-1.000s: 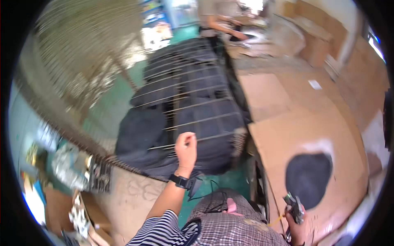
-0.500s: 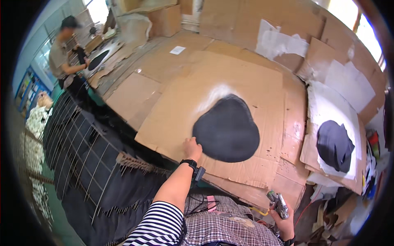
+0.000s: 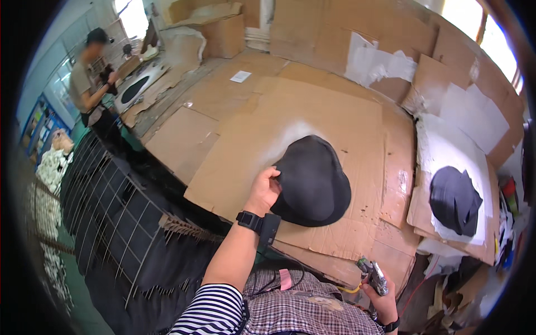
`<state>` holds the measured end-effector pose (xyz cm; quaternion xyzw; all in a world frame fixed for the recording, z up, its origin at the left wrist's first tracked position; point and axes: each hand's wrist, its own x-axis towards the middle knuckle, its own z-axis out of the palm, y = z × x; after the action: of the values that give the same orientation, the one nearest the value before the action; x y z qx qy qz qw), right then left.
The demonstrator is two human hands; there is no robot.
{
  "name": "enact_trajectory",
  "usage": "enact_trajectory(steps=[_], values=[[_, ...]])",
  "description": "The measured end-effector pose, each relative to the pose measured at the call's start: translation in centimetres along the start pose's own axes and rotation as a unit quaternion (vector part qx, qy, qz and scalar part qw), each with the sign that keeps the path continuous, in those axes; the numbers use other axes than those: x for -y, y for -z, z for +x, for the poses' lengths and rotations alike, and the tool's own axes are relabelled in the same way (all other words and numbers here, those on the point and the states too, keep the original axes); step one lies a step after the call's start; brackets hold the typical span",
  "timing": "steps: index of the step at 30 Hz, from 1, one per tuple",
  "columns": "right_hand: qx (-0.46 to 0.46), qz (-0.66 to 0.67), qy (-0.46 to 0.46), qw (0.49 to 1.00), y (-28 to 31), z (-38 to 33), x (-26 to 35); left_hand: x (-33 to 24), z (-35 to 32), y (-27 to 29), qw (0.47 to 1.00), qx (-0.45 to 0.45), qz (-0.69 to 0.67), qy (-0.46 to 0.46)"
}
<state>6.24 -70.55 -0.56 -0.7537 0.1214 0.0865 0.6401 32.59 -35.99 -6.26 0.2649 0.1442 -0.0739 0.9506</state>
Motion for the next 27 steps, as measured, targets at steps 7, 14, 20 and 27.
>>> enact_trajectory(steps=[7, 14, 20, 27], values=[[0.132, -0.016, 0.038, 0.990, -2.9, 3.8, 0.8, -10.7, -9.6, -2.5, 0.988, 0.006, -0.048, -0.145], [0.243, 0.005, 0.018, 0.970, -7.7, 6.1, 4.2, -20.9, -25.2, -1.1, 0.886, -0.048, -0.013, -0.460], [0.340, -0.093, 0.080, 0.932, -9.9, 9.2, 4.3, -19.4, -36.0, 7.7, 0.806, -0.183, -0.045, -0.561], [0.371, -0.080, 0.059, 0.923, -11.3, 10.0, 4.9, -12.3, -39.1, 19.7, 0.605, -0.556, -0.051, -0.568]])
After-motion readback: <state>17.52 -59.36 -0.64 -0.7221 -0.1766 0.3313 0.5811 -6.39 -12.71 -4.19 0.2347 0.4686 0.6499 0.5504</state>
